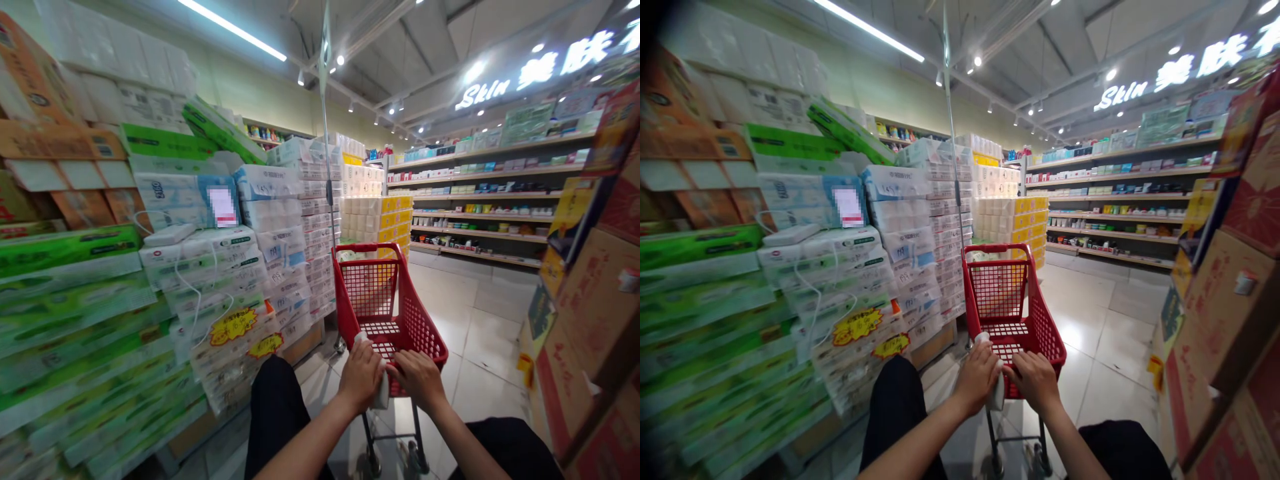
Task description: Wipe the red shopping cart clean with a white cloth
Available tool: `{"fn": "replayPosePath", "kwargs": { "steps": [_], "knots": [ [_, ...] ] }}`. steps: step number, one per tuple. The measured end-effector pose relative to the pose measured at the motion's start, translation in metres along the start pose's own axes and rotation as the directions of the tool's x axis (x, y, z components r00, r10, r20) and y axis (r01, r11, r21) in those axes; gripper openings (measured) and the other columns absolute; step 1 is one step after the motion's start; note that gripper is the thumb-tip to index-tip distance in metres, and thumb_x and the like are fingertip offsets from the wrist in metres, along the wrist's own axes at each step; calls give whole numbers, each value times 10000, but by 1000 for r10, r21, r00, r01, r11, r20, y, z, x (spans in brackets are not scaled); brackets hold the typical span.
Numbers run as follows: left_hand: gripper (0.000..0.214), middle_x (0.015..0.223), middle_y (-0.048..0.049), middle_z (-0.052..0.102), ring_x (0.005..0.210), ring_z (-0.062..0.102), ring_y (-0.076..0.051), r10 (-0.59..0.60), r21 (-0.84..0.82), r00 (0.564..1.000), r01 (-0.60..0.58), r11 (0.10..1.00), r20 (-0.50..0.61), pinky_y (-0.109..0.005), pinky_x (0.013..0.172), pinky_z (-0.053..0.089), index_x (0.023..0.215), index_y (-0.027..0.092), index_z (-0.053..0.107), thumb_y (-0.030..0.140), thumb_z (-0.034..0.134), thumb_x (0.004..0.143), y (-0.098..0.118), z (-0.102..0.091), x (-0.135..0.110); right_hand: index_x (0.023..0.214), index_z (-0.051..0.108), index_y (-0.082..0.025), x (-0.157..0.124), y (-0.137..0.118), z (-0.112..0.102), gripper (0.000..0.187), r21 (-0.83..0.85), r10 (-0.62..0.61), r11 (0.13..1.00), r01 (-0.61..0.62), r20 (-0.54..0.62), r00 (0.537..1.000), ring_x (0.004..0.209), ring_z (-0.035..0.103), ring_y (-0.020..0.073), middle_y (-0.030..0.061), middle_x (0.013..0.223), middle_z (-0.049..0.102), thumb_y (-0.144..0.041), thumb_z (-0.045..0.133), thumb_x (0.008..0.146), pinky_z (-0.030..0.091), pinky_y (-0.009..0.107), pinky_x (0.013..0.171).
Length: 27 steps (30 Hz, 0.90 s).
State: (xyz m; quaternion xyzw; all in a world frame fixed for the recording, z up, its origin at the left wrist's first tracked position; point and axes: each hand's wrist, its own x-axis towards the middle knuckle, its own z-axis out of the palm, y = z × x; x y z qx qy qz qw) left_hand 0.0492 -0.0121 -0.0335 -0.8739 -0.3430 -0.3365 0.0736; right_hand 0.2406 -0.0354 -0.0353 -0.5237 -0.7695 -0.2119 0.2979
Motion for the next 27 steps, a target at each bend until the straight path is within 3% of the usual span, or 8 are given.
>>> {"fn": "replayPosePath", "kwargs": {
  "steps": [4, 7, 11, 15, 19, 23, 27],
  "knots": [
    [239, 1049, -39, 611, 1148, 506, -192, 201, -21, 973, -200, 980, 115, -451, 1165, 241, 982, 214, 597, 352, 402, 978, -22, -10, 9, 748, 607, -208, -3, -3, -7, 341, 17, 25, 1000, -25, 14, 1000, 719, 535, 164, 30, 719, 623, -434, 448, 948, 279, 301, 705],
    [260, 1152, -27, 599, 1252, 437, -173, 279, -70, 946, -271, 960, 167, -408, 1184, 205, 1046, 220, 604, 334, 376, 990, -47, -18, 18, 748, 612, -209, -4, -5, -11, 349, 34, 36, 999, -37, 24, 999, 719, 537, 162, 30, 724, 626, -433, 438, 952, 280, 301, 701],
    [340, 1346, 1, 514, 1374, 297, -153, 167, -72, 969, -156, 985, 183, -395, 1183, 203, 1168, 242, 583, 274, 282, 1011, -80, -19, 40, 767, 616, -208, -4, -6, -12, 333, 47, 31, 998, -33, 34, 999, 732, 542, 164, 32, 739, 632, -427, 443, 949, 283, 302, 704],
    [365, 1378, 8, 502, 1373, 312, -148, 0, 6, 975, -1, 1000, 220, -416, 1156, 255, 1261, 255, 530, 266, 261, 1014, -100, -13, 65, 760, 616, -206, -5, -5, -10, 325, 37, 23, 999, -24, 19, 1000, 731, 543, 165, 35, 736, 636, -419, 455, 944, 287, 303, 708],
    [330, 1295, -19, 562, 1353, 342, -163, -45, 41, 986, 39, 998, 160, -427, 1162, 238, 1177, 219, 564, 256, 287, 1002, -91, -4, 68, 753, 617, -206, -8, -2, -8, 315, 14, 20, 1000, -20, -10, 1000, 725, 542, 162, 35, 735, 640, -415, 470, 937, 293, 300, 708],
    [277, 1153, -29, 605, 1266, 418, -157, 1, 33, 998, -3, 999, 67, -416, 1188, 182, 1041, 202, 583, 241, 315, 985, -60, 0, 52, 740, 608, -208, -9, 6, -14, 323, 35, -4, 999, 4, 8, 1000, 727, 546, 157, 35, 741, 645, -403, 450, 943, 306, 290, 715],
    [219, 1044, -25, 594, 1120, 484, -166, 60, 33, 996, -62, 998, 66, -421, 1180, 196, 931, 207, 569, 256, 358, 967, -25, 0, 41, 756, 613, -213, -8, 22, -23, 333, 60, 2, 998, -5, 46, 999, 732, 547, 158, 35, 761, 649, -407, 421, 946, 326, 290, 730]
  ]
}}
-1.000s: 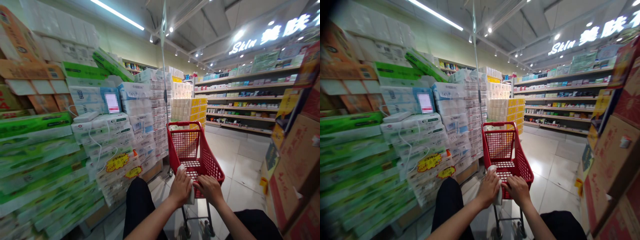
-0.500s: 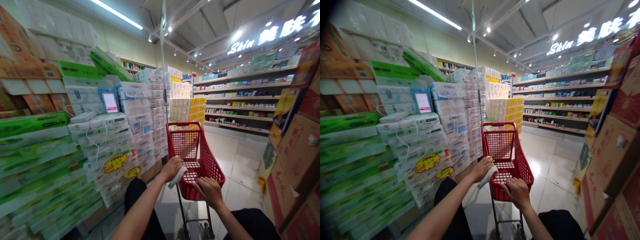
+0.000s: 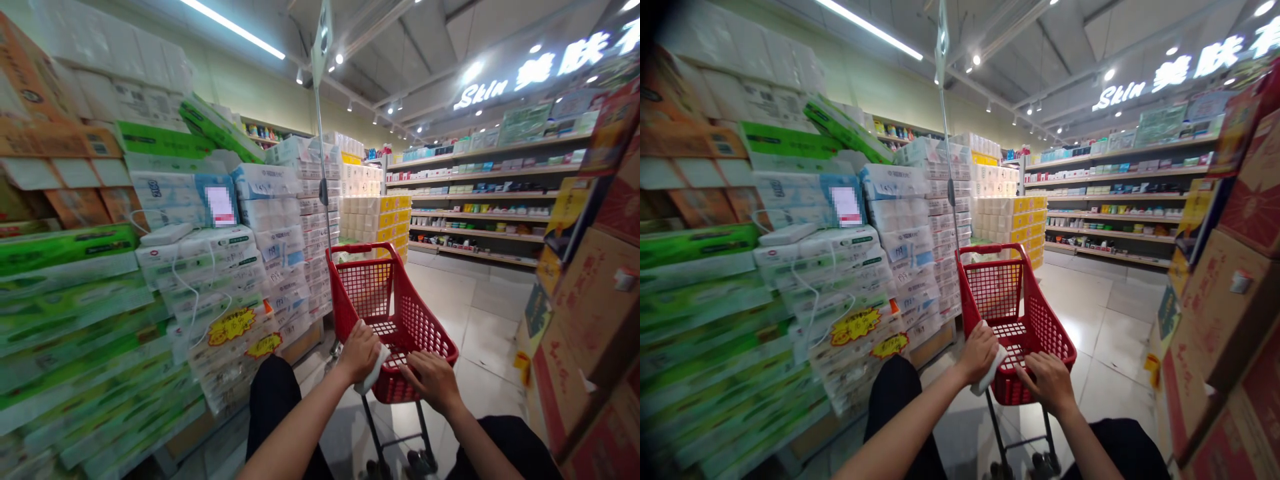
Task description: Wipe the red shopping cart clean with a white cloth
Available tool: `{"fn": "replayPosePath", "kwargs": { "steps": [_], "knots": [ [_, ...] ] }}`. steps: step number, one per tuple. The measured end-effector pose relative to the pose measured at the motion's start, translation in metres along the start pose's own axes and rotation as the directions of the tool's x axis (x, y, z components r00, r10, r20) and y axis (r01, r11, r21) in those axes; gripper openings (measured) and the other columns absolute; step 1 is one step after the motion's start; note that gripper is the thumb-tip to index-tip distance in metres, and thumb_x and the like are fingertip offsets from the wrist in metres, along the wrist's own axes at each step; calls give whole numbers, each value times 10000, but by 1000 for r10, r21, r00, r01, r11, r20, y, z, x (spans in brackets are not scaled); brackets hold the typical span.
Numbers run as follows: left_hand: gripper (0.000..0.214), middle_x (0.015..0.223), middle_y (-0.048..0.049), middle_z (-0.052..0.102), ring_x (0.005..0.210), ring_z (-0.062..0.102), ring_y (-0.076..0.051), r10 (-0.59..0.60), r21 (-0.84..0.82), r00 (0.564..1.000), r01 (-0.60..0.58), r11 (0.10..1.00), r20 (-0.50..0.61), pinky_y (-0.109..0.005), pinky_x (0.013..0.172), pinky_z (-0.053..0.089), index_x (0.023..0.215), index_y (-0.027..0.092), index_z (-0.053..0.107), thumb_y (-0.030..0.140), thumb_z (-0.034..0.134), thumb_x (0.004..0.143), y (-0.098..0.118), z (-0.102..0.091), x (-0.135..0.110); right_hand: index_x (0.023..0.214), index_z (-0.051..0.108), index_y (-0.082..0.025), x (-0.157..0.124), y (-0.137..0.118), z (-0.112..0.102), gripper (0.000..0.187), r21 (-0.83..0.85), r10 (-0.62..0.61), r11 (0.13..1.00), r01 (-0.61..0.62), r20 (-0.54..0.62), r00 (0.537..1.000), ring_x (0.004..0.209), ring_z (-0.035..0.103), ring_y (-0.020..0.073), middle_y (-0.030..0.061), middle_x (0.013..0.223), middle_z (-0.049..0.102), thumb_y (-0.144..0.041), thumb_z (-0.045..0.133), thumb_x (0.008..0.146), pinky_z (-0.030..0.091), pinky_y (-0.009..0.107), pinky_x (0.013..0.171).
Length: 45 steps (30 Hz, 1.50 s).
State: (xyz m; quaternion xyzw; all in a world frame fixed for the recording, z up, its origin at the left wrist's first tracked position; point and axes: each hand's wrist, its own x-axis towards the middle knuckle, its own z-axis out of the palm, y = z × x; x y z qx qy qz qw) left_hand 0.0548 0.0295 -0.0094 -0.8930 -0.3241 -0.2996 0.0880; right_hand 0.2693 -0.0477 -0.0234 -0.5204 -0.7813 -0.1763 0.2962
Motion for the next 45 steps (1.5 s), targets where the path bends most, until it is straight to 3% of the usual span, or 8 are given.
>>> {"fn": "replayPosePath", "kwargs": {
  "steps": [4, 8, 14, 19, 26, 31, 39, 45],
  "knots": [
    [188, 986, -30, 572, 1055, 484, -190, 3, 28, 1000, -3, 1000, 7, -439, 1149, 231, 904, 207, 551, 295, 394, 956, 27, 1, 2, 772, 625, -231, 1, 15, -7, 321, 0, 65, 998, -65, -6, 998, 775, 545, 178, 26, 773, 650, -413, 418, 937, 341, 316, 769],
    [208, 989, -44, 568, 1021, 480, -212, 1, 58, 1000, -1, 998, -6, -463, 1105, 265, 924, 205, 553, 333, 392, 957, 44, 8, 9, 770, 613, -237, 3, 10, -8, 294, 4, 125, 992, -125, -41, 991, 821, 549, 186, 22, 798, 652, -377, 415, 937, 343, 331, 806],
    [262, 1014, -54, 586, 1000, 498, -217, 54, 71, 999, -54, 996, 10, -450, 1069, 281, 1002, 204, 568, 329, 339, 982, 48, 18, 19, 821, 598, -221, 0, -7, 6, 349, 59, 191, 980, -190, -7, 982, 769, 565, 173, 38, 814, 647, -301, 298, 981, 360, 307, 744],
    [326, 1042, -56, 590, 1013, 503, -216, 155, 76, 984, -162, 984, 90, -422, 1038, 306, 1032, 214, 575, 405, 312, 996, 19, 12, 26, 871, 613, -220, -3, 3, 8, 337, 97, 103, 990, -99, -38, 994, 760, 564, 160, 37, 834, 649, -325, 315, 988, 362, 298, 737],
    [314, 1054, -35, 589, 1058, 490, -197, 13, 117, 996, -23, 993, 88, -410, 1074, 278, 992, 223, 579, 395, 316, 1004, -56, -7, 36, 697, 533, -209, -5, 19, 6, 364, 64, 62, 996, -60, -27, 998, 675, 513, 139, 9, 695, 578, -463, 442, 941, 342, 278, 687],
    [325, 1048, -40, 585, 1061, 490, -199, -47, 185, 997, 34, 982, 66, -419, 1078, 266, 967, 211, 571, 391, 304, 1008, -91, -21, 37, 677, 525, -215, -10, 41, 1, 384, 85, 8, 996, -11, 29, 1000, 709, 514, 136, 2, 701, 570, -437, 401, 964, 363, 280, 731],
    [276, 1099, -45, 570, 1128, 454, -218, -82, 280, 996, 74, 957, 18, -427, 1109, 227, 1004, 223, 547, 377, 318, 1001, -122, -52, 27, 851, 637, -259, -9, 66, -16, 324, 122, 46, 991, -50, 37, 998, 988, 562, 191, 21, 931, 659, -413, 377, 970, 398, 358, 913],
    [287, 1066, -71, 576, 1109, 449, -259, -172, 274, 982, 188, 943, -84, -501, 1118, 188, 991, 221, 559, 364, 311, 988, -110, -56, 21, 868, 663, -262, 0, 69, -18, 355, 176, 33, 983, -44, 66, 997, 913, 591, 189, 24, 914, 681, -433, 369, 968, 402, 380, 950]
  ]
}}
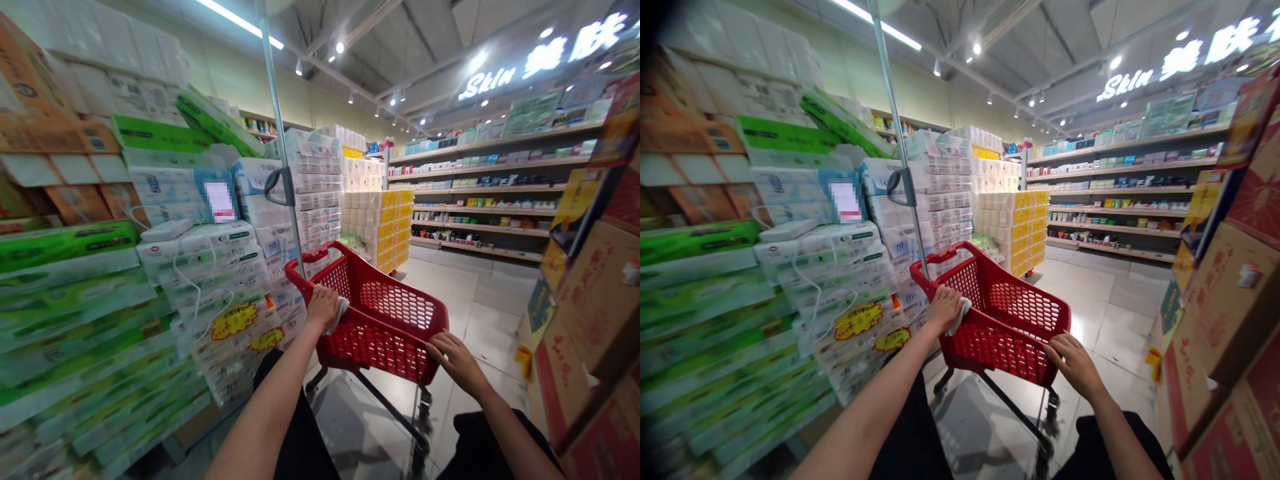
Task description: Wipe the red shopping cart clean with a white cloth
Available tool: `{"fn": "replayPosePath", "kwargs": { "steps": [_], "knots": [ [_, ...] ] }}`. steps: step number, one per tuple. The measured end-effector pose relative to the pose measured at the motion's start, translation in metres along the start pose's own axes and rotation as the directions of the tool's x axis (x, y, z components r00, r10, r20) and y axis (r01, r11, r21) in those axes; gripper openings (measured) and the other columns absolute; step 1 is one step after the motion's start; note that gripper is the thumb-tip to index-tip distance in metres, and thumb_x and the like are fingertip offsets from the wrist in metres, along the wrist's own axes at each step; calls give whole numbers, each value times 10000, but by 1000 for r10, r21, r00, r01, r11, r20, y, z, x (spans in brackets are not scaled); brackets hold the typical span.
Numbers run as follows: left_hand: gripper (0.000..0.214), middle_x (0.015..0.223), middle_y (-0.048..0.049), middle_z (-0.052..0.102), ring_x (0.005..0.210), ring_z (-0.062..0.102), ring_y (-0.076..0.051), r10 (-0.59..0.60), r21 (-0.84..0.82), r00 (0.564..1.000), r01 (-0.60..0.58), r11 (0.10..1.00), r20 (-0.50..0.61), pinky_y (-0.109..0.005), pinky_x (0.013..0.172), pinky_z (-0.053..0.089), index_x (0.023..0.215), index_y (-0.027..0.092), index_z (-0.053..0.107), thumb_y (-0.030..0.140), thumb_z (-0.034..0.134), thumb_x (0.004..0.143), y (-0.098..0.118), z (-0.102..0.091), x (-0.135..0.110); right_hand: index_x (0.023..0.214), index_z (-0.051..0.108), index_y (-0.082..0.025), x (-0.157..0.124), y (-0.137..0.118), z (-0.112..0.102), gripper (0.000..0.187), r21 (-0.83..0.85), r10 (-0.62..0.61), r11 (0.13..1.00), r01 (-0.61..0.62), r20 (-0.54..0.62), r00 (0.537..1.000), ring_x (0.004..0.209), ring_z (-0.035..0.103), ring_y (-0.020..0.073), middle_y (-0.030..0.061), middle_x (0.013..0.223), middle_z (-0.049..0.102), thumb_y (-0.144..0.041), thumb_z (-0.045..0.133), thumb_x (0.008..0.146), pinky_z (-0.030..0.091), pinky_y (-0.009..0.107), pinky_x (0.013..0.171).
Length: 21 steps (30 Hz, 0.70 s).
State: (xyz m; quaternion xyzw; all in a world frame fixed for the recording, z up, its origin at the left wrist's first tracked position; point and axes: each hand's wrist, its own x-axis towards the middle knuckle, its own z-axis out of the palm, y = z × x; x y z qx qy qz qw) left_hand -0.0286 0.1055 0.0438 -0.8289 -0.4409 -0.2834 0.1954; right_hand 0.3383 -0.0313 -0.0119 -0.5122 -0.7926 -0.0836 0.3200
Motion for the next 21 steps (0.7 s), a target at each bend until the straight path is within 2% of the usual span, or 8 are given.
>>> {"fn": "replayPosePath", "kwargs": {
  "steps": [2, 4, 6, 8, 12, 16, 19, 21],
  "knots": [
    [301, 1040, -78, 576, 1091, 454, -268, -46, 0, 998, 46, 999, -35, -530, 1115, 178, 985, 213, 560, 359, 296, 987, 11, 1, -3, 829, 669, -273, 6, -4, 5, 374, -29, 27, 999, -26, 12, 1000, 857, 603, 183, 9, 865, 690, -473, 381, 958, 417, 361, 903],
    [307, 1011, -81, 573, 1071, 461, -270, -61, -8, 997, 61, 998, -50, -542, 1109, 184, 977, 206, 558, 358, 291, 987, 24, 2, -7, 852, 671, -289, 11, -12, 11, 366, -77, 100, 992, -97, 30, 995, 790, 610, 180, -4, 842, 699, -521, 402, 938, 438, 325, 771],
    [307, 993, -82, 567, 1053, 466, -269, -51, -27, 998, 50, 998, -42, -543, 1105, 199, 964, 201, 554, 359, 292, 986, 38, 4, -10, 866, 668, -301, 15, -20, 17, 366, -123, 174, 978, -169, 30, 984, 710, 606, 179, -12, 829, 704, -563, 418, 916, 412, 300, 642],
    [302, 995, -85, 558, 1048, 464, -268, -40, -58, 999, 39, 998, -24, -542, 1106, 206, 958, 197, 547, 365, 298, 985, 56, 8, -13, 832, 666, -302, 17, -28, 22, 382, -141, 215, 967, -211, 10, 977, 647, 594, 171, -20, 812, 707, -569, 405, 917, 381, 291, 591],
    [297, 1034, -92, 542, 1071, 444, -280, -34, -139, 999, 34, 990, -1, -578, 1115, 184, 983, 198, 535, 394, 313, 978, 106, 24, -19, 776, 673, -291, 17, -33, 26, 450, -113, 222, 967, -228, -67, 973, 593, 585, 151, -22, 777, 713, -480, 312, 967, 367, 292, 597],
    [307, 1093, -100, 534, 1112, 431, -290, 29, -196, 999, -25, 980, 19, -606, 1114, 187, 1079, 207, 519, 429, 338, 968, 159, 40, -26, 700, 640, -246, 14, -33, 31, 500, -151, 233, 956, -250, -125, 964, 600, 586, 156, -3, 704, 693, -419, 267, 984, 355, 306, 634],
    [357, 1154, -103, 523, 1162, 414, -294, 80, -217, 997, -74, 973, 18, -591, 1126, 184, 1201, 207, 474, 447, 371, 957, 177, 43, -30, 704, 615, -219, 8, -32, 36, 477, -202, 182, 956, -213, -162, 970, 623, 579, 154, 15, 714, 682, -389, 273, 990, 345, 308, 676],
    [386, 1200, -87, 510, 1196, 402, -279, 141, -217, 990, -133, 967, 23, -541, 1145, 186, 1267, 214, 436, 436, 392, 954, 174, 41, -32, 731, 613, -210, 3, -30, 38, 446, -235, 135, 955, -178, -189, 973, 639, 574, 152, 24, 716, 673, -381, 294, 991, 338, 303, 695]
  ]
}}
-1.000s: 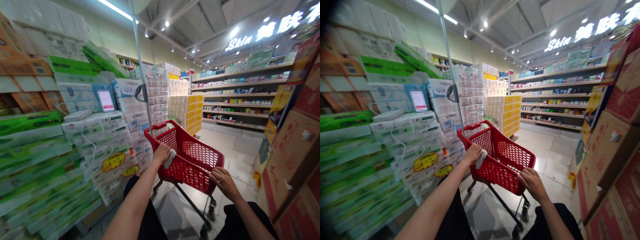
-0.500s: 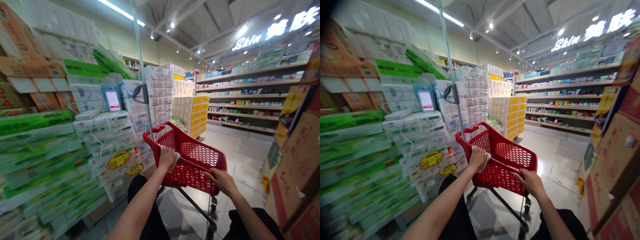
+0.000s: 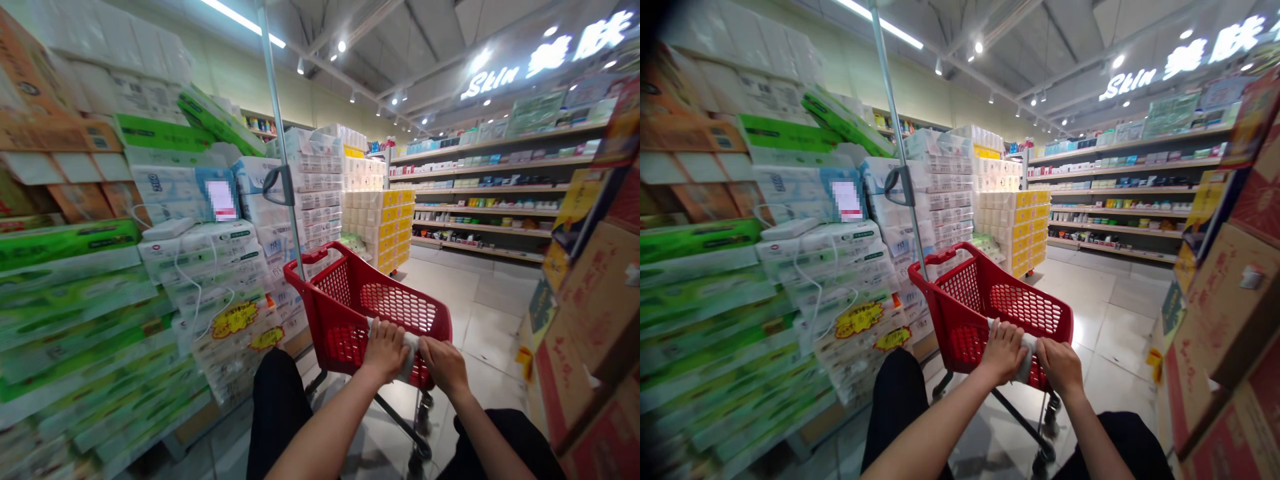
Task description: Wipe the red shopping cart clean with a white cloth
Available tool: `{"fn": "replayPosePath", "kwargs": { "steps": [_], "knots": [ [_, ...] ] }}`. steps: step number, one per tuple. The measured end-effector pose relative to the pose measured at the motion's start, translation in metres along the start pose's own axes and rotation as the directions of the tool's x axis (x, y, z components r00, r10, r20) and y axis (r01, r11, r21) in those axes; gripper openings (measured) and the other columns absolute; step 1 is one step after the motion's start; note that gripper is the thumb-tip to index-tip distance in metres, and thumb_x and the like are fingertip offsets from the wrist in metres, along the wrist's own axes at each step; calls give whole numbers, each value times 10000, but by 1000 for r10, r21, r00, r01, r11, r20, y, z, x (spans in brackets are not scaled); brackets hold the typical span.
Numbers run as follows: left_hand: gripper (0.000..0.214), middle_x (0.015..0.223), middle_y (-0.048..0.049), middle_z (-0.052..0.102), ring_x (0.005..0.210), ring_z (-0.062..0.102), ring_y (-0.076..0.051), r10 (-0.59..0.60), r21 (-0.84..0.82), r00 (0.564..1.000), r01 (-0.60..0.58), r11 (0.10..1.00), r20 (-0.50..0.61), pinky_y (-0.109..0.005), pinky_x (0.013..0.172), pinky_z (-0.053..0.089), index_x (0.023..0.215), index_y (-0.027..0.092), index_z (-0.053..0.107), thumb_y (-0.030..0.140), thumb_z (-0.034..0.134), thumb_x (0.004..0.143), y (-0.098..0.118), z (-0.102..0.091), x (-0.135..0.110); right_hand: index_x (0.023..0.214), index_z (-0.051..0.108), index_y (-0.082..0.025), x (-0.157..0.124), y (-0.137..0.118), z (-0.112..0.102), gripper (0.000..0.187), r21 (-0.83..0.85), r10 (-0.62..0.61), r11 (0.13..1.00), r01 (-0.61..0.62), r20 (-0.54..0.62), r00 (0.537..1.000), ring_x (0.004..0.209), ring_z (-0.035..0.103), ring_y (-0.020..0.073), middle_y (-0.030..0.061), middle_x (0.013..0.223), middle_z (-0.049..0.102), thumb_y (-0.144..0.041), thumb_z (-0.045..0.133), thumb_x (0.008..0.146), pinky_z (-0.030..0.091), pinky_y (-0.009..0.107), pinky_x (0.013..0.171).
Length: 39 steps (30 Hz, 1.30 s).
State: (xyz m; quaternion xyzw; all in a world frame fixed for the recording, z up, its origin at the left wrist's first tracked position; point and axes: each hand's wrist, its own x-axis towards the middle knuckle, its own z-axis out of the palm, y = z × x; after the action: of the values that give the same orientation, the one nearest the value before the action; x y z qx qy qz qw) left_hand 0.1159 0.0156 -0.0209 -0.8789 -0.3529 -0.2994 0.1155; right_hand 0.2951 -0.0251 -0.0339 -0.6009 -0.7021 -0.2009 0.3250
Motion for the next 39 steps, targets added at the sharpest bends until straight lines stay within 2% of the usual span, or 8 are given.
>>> {"fn": "replayPosePath", "kwargs": {
  "steps": [4, 11, 14, 20, 25, 29, 34, 39],
  "knots": [
    [385, 1243, -46, 501, 1218, 410, -239, 109, 31, 992, -111, 993, 62, -450, 1160, 199, 1300, 247, 419, 407, 432, 950, -37, -16, -3, 707, 589, -205, -6, 9, 0, 417, -52, -74, 996, 72, -34, 997, 617, 543, 147, 24, 658, 636, -417, 355, 978, 322, 291, 679],
    [329, 1296, -52, 496, 1285, 376, -238, -5, 145, 999, -2, 989, 44, -457, 1160, 187, 1273, 251, 450, 356, 403, 965, -143, -73, -7, 686, 562, -209, -3, 27, -2, 416, -59, -67, 996, 65, -32, 997, 602, 525, 141, 10, 648, 618, -435, 367, 976, 312, 284, 654],
    [297, 1282, -56, 503, 1286, 372, -245, -45, 185, 999, 41, 982, 16, -465, 1169, 168, 1227, 244, 477, 356, 396, 964, -163, -89, -6, 689, 573, -205, -4, 27, -2, 413, -36, -58, 998, 57, -38, 998, 614, 534, 141, 14, 659, 626, -436, 380, 972, 313, 283, 654],
    [278, 1159, -85, 544, 1255, 385, -282, -214, 207, 966, 240, 948, -143, -565, 1158, 148, 1114, 196, 520, 372, 362, 968, -114, -58, 0, 684, 563, -202, -7, 18, 2, 396, -26, -32, 999, 30, -104, 994, 622, 536, 141, 13, 655, 627, -435, 411, 965, 318, 286, 677],
    [299, 1061, -71, 544, 1140, 448, -256, -155, 170, 981, 173, 970, -113, -559, 1152, 190, 1024, 194, 534, 431, 360, 967, -49, -20, 4, 708, 564, -203, -9, 9, 2, 368, -27, -26, 999, 23, -115, 993, 624, 534, 142, 9, 663, 627, -420, 419, 968, 317, 291, 690],
    [340, 1052, -69, 541, 1126, 447, -255, -94, 123, 991, 105, 987, -91, -559, 1149, 196, 1056, 193, 528, 472, 358, 962, -18, -6, 6, 716, 561, -204, -8, 2, 3, 359, -51, -12, 999, 6, -109, 994, 618, 526, 147, 3, 653, 616, -415, 417, 969, 313, 294, 698],
    [377, 1160, -63, 529, 1197, 416, -244, 13, 103, 999, -10, 995, -35, -520, 1159, 189, 1199, 203, 482, 475, 380, 958, -22, -3, 5, 698, 539, -206, -5, -1, 5, 359, -66, -21, 998, 15, -94, 995, 614, 511, 148, -2, 640, 601, -410, 420, 969, 308, 293, 706],
    [371, 1264, -37, 500, 1275, 375, -214, 105, 140, 994, -108, 984, 31, -447, 1165, 195, 1261, 242, 453, 452, 410, 959, -74, -20, 2, 715, 550, -203, -4, 2, 7, 365, -69, -47, 997, 42, -86, 995, 604, 499, 145, 6, 653, 607, -404, 397, 978, 300, 289, 685]
  ]
}}
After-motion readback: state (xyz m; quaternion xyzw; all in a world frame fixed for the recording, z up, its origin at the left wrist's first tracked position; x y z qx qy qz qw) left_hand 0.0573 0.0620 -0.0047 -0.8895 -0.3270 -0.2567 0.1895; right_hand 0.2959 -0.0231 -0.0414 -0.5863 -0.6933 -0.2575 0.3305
